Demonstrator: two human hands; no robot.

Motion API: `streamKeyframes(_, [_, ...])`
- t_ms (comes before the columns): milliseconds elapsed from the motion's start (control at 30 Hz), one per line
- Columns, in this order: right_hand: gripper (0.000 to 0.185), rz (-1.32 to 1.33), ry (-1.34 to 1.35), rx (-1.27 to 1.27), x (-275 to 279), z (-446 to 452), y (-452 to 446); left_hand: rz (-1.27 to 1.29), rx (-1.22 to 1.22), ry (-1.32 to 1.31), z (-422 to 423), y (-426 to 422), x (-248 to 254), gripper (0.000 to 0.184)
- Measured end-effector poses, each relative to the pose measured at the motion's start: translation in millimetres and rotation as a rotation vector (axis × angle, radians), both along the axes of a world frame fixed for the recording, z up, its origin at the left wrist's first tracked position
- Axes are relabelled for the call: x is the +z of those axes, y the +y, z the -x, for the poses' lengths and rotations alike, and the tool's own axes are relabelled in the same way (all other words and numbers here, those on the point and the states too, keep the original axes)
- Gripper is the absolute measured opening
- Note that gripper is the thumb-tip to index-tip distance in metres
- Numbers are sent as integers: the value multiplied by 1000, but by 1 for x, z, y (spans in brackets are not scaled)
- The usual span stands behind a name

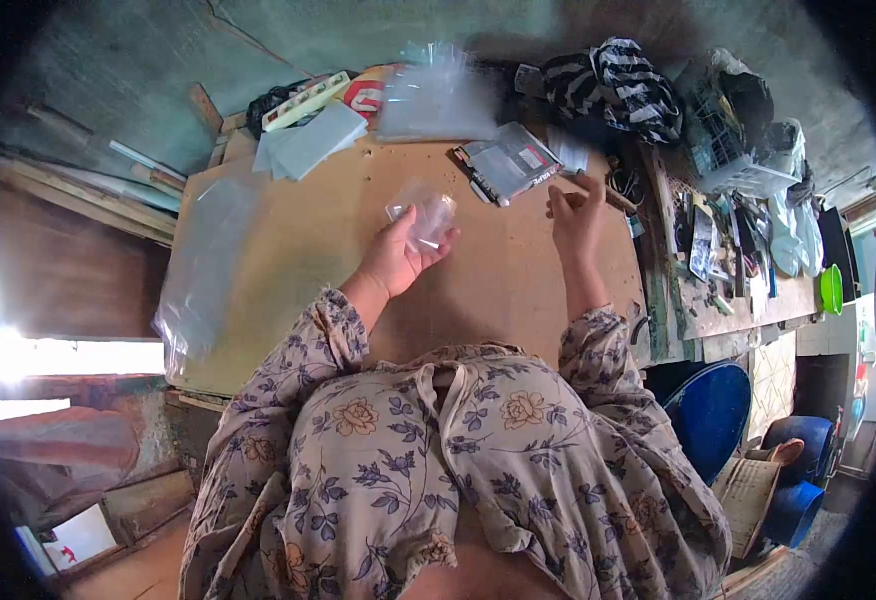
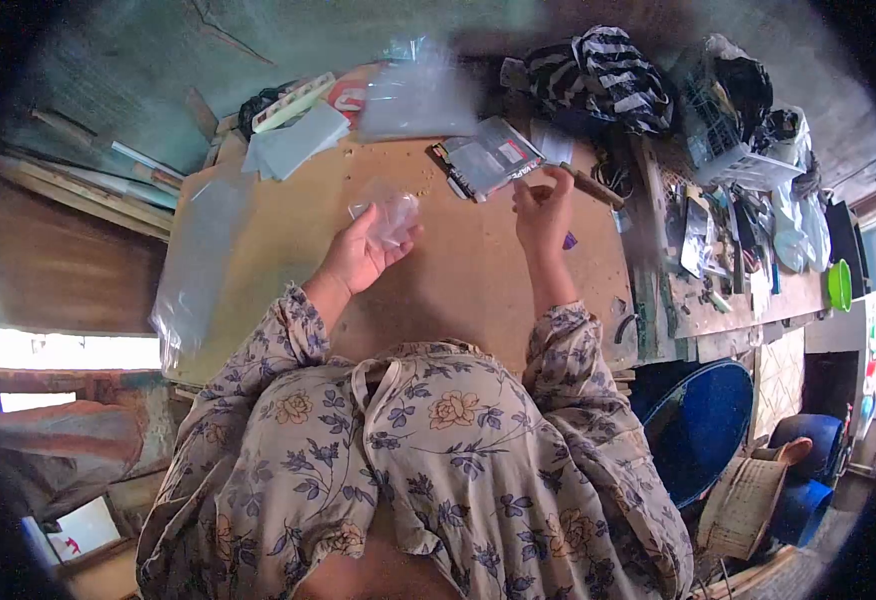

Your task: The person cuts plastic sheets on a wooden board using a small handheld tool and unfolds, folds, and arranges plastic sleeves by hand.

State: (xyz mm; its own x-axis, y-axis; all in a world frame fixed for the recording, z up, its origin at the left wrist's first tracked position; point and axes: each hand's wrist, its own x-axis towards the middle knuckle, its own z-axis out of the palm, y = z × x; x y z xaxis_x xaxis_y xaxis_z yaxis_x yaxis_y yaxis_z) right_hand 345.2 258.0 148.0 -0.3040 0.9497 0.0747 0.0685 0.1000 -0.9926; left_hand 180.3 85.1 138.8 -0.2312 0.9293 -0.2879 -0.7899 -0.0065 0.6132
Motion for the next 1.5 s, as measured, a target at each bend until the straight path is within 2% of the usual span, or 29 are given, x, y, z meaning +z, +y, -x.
streamKeyframes(33, [8,-207,-214,-99,6,-2,-1,-40,-13,-56,0,0,1,40])
streamKeyframes(67, [8,-206,-215,-99,4,-1,-6,-39,-13,-57,-2,0,1,40])
streamKeyframes(133, [10,-691,-250,184,2,6,-24,-77,-23,-83,-6,-1,4,42])
streamKeyframes(200, [14,-675,-419,411,11,11,-45,-75,-22,-91,-10,1,5,43])
streamKeyframes(233, [14,-678,-418,410,9,14,-49,-72,-16,-97,-11,1,5,43])
streamKeyframes(300, [13,-535,-313,582,-1,21,-54,-45,11,-84,-11,2,-4,43])
streamKeyframes(333, [13,-534,-311,583,-4,23,-55,-18,37,-74,-13,3,-3,43])
streamKeyframes(400, [15,-261,-158,730,-6,25,-59,-8,42,-54,-15,0,1,42])
streamKeyframes(500, [15,-244,-159,697,14,24,-72,-9,34,-47,-16,2,-4,39])
streamKeyframes(633, [13,-270,-156,639,3,24,-72,28,45,-102,-19,4,-1,33])
streamKeyframes(667, [13,-203,-205,599,5,21,-71,30,41,-102,-18,6,-4,33])
streamKeyframes(733, [13,-131,-254,551,3,15,-66,245,114,90,-15,12,-14,28])
streamKeyframes(800, [13,55,-253,517,-8,7,-57,231,90,73,-12,16,-20,26])
streamKeyframes(833, [13,60,-252,503,-8,4,-55,215,73,55,-9,18,-22,24])
streamKeyframes(900, [11,-141,-226,287,-12,-5,-49,264,77,65,-3,34,-32,24])
streamKeyframes(933, [11,-133,-218,277,-12,-11,-47,314,97,76,2,42,-38,24])
streamKeyframes(1000, [10,-465,-265,281,-5,-24,-42,347,110,80,12,66,-44,24])
streamKeyframes(1167, [5,-361,-364,256,2,-39,-55,299,35,41,28,137,-51,26])
streamKeyframes(1267, [5,-395,-389,213,1,-44,-57,304,104,32,19,163,-38,31])
streamKeyframes(1333, [5,-528,-400,107,0,-45,-61,287,113,557,11,169,-29,45])
streamKeyframes(1367, [5,-514,-413,95,1,-47,-62,273,115,816,6,169,-29,52])
streamKeyframes(1400, [5,-593,-386,98,4,-47,-61,279,96,810,3,168,-33,52])
streamKeyframes(1467, [5,-670,-361,92,10,-47,-63,103,225,1385,1,169,-43,55])
streamKeyframes(1500, [5,-667,-325,82,12,-47,-64,-25,28,1252,1,166,-56,54])
